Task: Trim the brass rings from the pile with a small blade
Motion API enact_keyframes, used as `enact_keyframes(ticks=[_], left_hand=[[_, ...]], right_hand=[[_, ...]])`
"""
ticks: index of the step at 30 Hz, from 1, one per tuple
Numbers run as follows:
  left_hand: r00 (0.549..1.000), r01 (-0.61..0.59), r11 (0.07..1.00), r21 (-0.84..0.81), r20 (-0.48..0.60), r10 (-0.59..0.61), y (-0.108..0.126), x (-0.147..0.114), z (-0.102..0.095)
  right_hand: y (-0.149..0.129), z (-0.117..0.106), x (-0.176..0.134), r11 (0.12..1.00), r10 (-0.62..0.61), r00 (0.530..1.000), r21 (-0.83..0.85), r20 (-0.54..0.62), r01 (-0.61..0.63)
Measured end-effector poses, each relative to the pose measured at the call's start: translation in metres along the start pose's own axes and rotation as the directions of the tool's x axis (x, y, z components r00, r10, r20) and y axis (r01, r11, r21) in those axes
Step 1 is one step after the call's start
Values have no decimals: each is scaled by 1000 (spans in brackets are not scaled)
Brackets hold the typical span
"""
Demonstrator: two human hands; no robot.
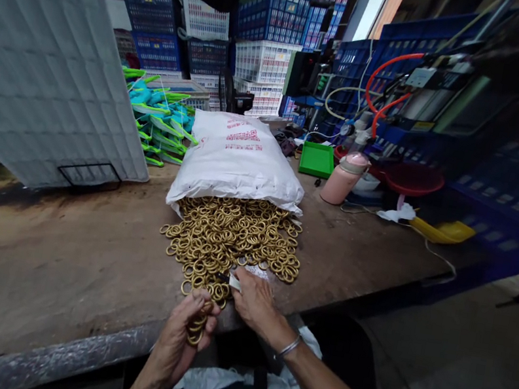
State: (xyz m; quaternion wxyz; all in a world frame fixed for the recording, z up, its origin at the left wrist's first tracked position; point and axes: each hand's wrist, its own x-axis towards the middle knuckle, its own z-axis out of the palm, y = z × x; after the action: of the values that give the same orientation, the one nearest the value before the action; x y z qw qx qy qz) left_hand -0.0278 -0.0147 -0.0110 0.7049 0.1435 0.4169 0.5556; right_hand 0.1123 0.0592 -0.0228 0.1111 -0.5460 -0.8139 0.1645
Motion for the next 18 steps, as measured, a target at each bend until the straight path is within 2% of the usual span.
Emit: enact_keyframes(ticks=[4, 9, 14, 18], left_hand=[[998, 21, 999, -41, 56, -19, 1, 5, 1], [999, 9, 999, -36, 47, -7, 2, 9, 3], [999, -18, 1000, 23, 27, 17, 1, 11, 10], [995, -90, 992, 85, -44, 94, -3, 16, 18]], right_hand=[[-4, -1, 6, 997, 21, 999, -77, 30, -19], [2, 5, 10, 996, 34, 999, -77, 15, -33], [8, 4, 12, 996, 87, 992, -6, -89, -88], [9, -1, 11, 993, 98, 980, 78, -171, -86]])
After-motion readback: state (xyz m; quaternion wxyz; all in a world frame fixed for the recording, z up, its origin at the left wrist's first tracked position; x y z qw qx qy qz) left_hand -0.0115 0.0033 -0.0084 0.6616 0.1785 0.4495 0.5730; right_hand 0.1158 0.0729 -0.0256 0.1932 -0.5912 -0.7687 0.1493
